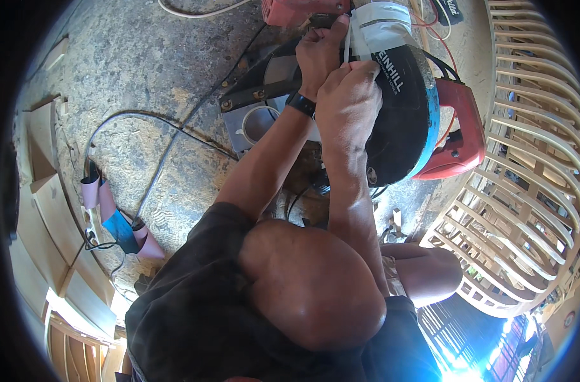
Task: The person applies multiple strips of white tape to the guard of a miter saw by hand, tearing each piece from a roll and smoothing it onto the surface.
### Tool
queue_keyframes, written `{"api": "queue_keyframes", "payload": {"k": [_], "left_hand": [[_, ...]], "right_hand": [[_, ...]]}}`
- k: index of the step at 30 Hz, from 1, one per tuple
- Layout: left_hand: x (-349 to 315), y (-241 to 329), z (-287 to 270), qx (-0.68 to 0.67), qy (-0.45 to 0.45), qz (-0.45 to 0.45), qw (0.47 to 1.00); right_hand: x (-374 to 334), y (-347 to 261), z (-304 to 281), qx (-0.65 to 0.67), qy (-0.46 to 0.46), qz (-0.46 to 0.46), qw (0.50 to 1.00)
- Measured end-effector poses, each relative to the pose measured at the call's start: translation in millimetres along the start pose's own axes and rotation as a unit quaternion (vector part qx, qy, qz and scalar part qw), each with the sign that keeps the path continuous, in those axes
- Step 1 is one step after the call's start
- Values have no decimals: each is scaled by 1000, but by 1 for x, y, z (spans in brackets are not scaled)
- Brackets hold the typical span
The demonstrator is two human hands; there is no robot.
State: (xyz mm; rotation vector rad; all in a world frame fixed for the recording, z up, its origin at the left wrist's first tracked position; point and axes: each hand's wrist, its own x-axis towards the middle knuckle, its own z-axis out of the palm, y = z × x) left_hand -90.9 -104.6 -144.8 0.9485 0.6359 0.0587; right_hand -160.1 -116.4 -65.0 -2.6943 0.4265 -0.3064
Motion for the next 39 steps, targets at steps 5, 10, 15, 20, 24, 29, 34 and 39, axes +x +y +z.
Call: {"api": "queue_keyframes", "payload": {"k": [5,10,15,20,24,29,34,39], "left_hand": [[-1,-3,-3,-48,-46,15,998],[10,-5,-6,-154,-90,-34,983],[-6,-4,-4,-58,-52,27,997],[-5,-23,-7,-96,-98,139,981],[-2,-28,-10,-92,-131,175,971],[-2,-32,-6,-121,-146,170,967],[-13,-29,-7,-75,-143,162,973],[-1,-34,-24,63,-122,265,954]], "right_hand": [[0,2,0,18,6,-2,1000],[0,-3,-1,14,5,-14,1000],[-1,3,-3,31,-3,0,1000],[-2,-3,-6,44,-14,4,999],[-4,-1,-9,55,-25,12,998],[-7,3,-14,70,-76,30,994],[-32,-5,-57,168,-155,41,973],[-32,-16,-167,245,-246,-41,937]]}}
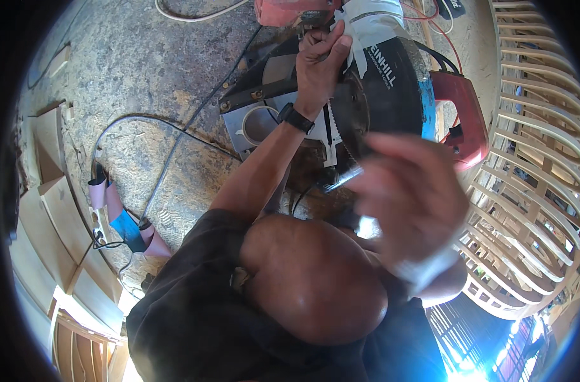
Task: The person applies multiple strips of white tape to the guard of a miter saw by hand, tearing each piece from a roll and smoothing it onto the surface.
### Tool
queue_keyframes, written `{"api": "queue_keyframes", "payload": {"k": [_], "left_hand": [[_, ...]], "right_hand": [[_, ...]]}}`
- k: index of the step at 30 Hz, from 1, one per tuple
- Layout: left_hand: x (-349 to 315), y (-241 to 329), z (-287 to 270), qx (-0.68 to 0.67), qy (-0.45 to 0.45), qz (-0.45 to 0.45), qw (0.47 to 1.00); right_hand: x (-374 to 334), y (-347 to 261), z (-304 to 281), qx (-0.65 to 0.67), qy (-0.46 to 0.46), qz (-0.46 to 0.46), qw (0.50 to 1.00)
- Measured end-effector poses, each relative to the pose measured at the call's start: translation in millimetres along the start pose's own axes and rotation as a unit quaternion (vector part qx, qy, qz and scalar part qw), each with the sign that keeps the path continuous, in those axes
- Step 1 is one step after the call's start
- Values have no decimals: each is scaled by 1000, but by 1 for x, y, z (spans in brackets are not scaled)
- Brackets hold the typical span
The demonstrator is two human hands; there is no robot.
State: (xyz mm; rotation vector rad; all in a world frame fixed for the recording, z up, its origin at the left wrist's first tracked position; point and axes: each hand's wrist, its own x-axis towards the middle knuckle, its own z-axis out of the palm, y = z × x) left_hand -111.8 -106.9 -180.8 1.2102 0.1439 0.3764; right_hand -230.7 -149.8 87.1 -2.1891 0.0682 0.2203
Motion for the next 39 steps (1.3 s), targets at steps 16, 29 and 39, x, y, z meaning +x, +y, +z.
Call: {"api": "queue_keyframes", "payload": {"k": [16,29,39], "left_hand": [[13,11,-19,145,-121,98,977],[53,23,-57,273,-231,467,809],[87,44,-45,246,-376,554,701]], "right_hand": [[49,99,-74,-53,304,28,951],[54,114,-69,-70,337,-14,939],[48,102,-71,-77,344,11,936]]}}
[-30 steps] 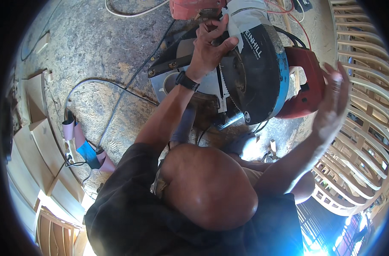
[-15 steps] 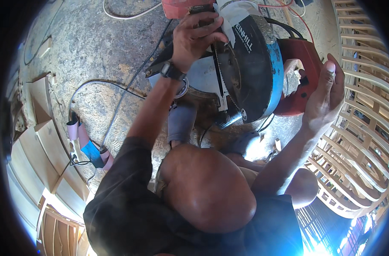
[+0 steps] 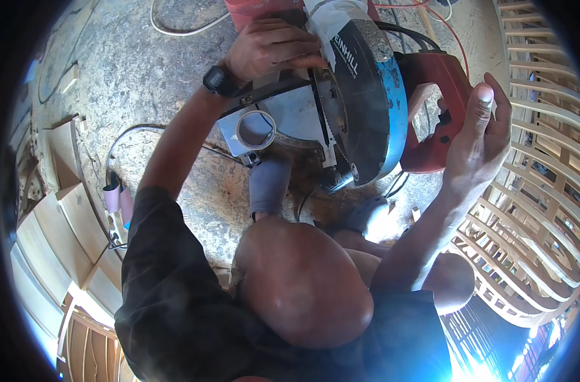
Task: The person applies multiple strips of white tape to the guard of a miter saw by hand, tearing each piece from a roll and smoothing it onto the surface.
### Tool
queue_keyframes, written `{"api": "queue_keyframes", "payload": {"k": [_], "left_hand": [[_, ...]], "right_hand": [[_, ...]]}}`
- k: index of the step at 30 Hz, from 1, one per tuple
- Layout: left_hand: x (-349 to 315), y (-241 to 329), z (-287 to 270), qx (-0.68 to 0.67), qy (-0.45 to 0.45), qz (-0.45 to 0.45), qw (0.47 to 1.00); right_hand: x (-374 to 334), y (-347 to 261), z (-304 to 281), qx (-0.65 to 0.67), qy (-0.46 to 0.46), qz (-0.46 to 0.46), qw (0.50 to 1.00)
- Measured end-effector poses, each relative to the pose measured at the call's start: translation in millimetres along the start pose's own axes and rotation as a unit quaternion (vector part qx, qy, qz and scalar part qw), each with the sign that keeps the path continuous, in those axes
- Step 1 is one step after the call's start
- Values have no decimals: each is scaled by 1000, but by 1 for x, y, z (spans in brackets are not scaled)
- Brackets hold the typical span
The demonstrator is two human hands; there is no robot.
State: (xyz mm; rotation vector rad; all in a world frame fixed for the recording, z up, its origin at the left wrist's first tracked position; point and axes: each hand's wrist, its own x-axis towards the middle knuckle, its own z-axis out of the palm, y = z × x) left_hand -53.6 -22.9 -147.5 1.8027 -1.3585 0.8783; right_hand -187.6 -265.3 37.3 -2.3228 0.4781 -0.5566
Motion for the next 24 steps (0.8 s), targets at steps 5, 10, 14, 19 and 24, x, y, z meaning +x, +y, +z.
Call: {"api": "queue_keyframes", "payload": {"k": [5,10,14,19,24], "left_hand": [[17,-6,-9,-37,-47,-20,998],[7,7,-3,-225,-65,-224,946],[5,35,19,-343,-24,-429,835],[-7,74,44,-389,90,-566,721],[9,97,65,-340,235,-547,728]], "right_hand": [[2,5,1,-20,2,-14,1000],[1,4,4,-7,4,-2,1000],[0,-1,-1,-17,15,-5,1000],[2,8,6,-20,17,-22,999],[0,-2,5,-51,16,-10,999]]}}
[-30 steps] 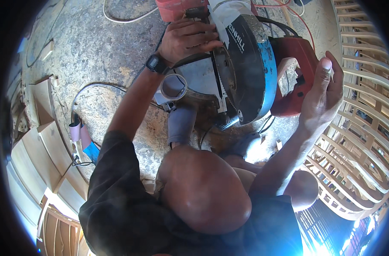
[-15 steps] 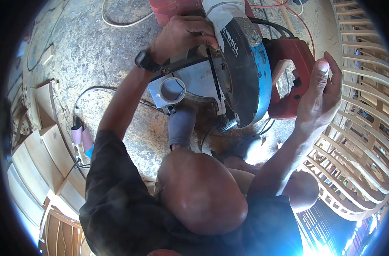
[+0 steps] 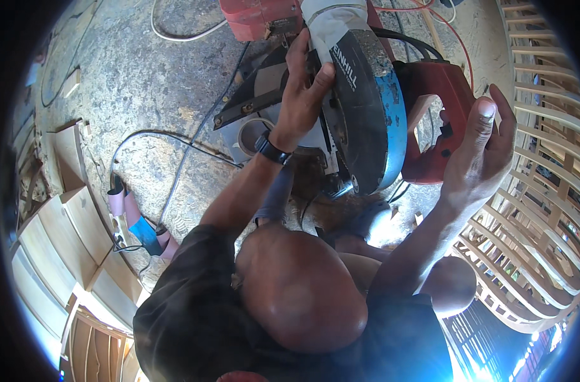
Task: The person applies multiple strips of white tape to the guard of a miter saw by hand, tearing each piece from a roll and smoothing it onto the surface.
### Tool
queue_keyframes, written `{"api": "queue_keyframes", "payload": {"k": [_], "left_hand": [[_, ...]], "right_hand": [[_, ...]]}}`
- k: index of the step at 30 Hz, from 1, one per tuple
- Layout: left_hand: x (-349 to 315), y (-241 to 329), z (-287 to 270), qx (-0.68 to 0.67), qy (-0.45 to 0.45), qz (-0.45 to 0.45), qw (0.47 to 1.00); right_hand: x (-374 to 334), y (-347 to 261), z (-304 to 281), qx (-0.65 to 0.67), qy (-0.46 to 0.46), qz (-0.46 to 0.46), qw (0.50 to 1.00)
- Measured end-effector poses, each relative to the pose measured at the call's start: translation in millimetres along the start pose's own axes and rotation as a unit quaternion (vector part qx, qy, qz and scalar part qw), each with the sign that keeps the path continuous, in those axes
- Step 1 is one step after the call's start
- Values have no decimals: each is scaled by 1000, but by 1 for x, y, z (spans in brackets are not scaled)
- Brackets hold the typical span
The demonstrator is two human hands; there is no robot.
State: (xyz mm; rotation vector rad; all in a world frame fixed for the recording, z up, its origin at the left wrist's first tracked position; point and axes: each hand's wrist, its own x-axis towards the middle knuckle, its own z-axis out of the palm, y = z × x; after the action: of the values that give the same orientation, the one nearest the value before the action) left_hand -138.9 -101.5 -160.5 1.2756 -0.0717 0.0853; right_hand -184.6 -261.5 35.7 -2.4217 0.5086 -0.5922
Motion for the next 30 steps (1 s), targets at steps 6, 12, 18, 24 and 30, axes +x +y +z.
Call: {"api": "queue_keyframes", "payload": {"k": [6,12,18,24,30], "left_hand": [[-2,22,-3,99,-100,-25,990],[-18,49,13,160,-102,-5,982],[-19,50,23,212,-113,48,970],[10,41,14,152,-66,32,986],[-13,54,24,181,-89,41,979]], "right_hand": [[0,3,-1,-5,12,-10,1000],[0,1,2,-5,11,-21,1000],[1,5,-11,17,-8,8,1000],[1,3,2,-14,17,-53,998],[-2,4,-3,32,2,-13,999]]}}
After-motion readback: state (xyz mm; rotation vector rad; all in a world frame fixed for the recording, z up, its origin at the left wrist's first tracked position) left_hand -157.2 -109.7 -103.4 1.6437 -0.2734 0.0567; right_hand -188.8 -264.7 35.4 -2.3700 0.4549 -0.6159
